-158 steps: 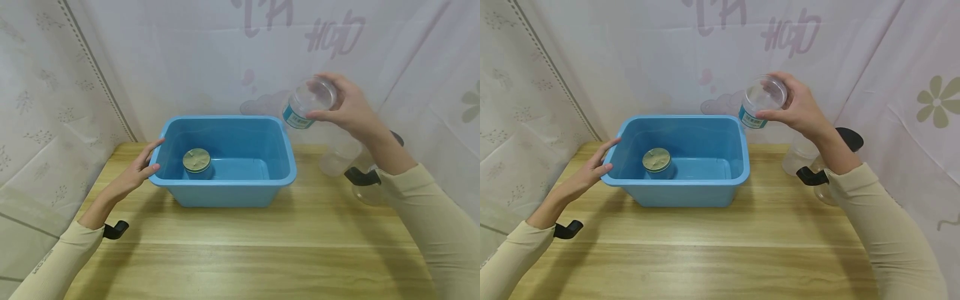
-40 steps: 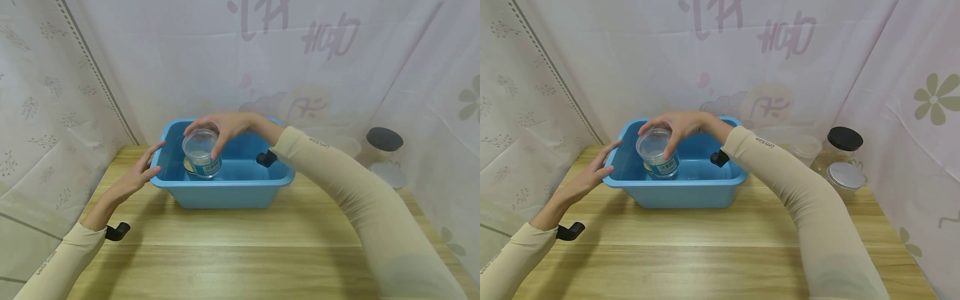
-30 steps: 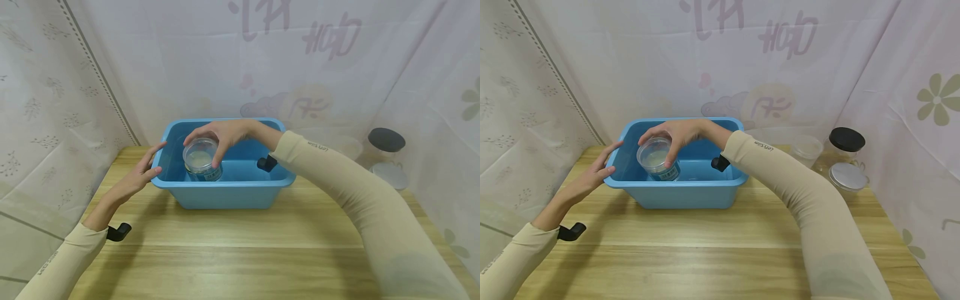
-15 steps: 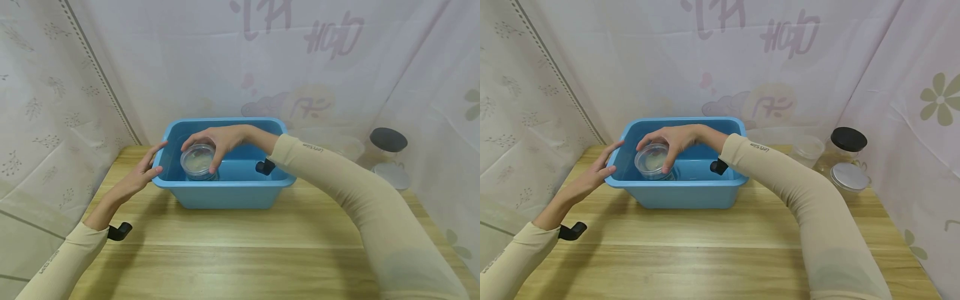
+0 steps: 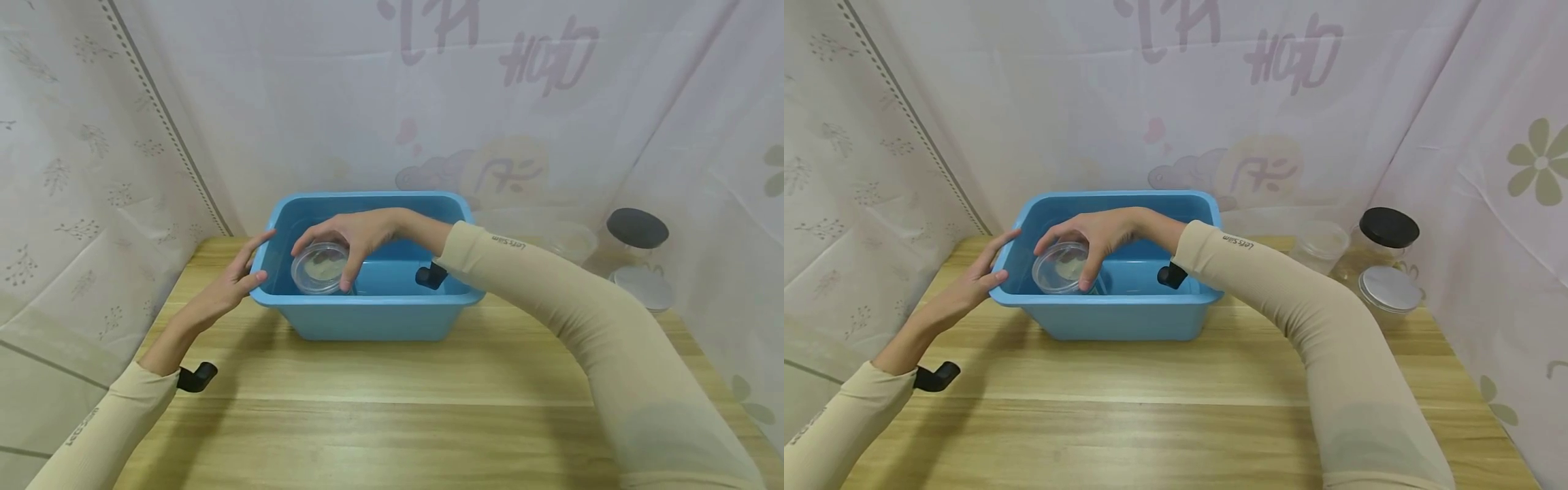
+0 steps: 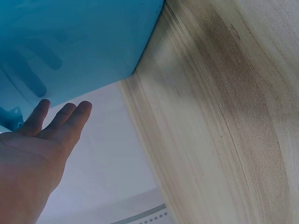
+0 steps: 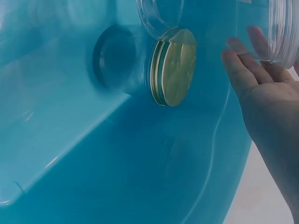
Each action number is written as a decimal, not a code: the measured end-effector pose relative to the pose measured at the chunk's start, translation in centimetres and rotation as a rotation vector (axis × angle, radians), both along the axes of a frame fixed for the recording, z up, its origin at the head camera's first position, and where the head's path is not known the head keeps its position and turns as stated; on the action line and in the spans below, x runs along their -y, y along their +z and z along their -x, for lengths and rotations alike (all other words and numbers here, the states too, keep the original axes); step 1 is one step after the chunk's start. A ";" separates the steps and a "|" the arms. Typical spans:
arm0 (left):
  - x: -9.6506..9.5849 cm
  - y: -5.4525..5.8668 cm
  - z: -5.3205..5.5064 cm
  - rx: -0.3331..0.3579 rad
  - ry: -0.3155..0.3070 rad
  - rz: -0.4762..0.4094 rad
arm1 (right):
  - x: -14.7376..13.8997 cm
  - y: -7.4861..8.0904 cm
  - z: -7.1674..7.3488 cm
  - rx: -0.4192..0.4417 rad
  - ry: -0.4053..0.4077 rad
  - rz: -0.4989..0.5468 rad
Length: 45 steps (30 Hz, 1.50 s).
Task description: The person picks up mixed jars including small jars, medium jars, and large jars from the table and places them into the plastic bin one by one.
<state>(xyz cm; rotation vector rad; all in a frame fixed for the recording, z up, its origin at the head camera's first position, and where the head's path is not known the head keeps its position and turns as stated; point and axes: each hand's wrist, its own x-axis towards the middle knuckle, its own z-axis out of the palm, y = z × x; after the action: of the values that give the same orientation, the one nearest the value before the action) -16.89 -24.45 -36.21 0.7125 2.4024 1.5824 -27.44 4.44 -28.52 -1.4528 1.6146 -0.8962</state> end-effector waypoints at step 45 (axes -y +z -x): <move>0.2 -0.3 0.4 0.011 -0.003 -0.014 | 1.5 -2.4 0.3 -0.071 0.020 -0.028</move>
<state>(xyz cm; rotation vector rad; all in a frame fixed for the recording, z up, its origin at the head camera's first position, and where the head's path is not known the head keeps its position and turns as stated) -17.31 -24.62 -36.50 0.7077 2.3842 1.5998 -27.77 2.98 -30.94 -1.4945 1.6549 -0.8157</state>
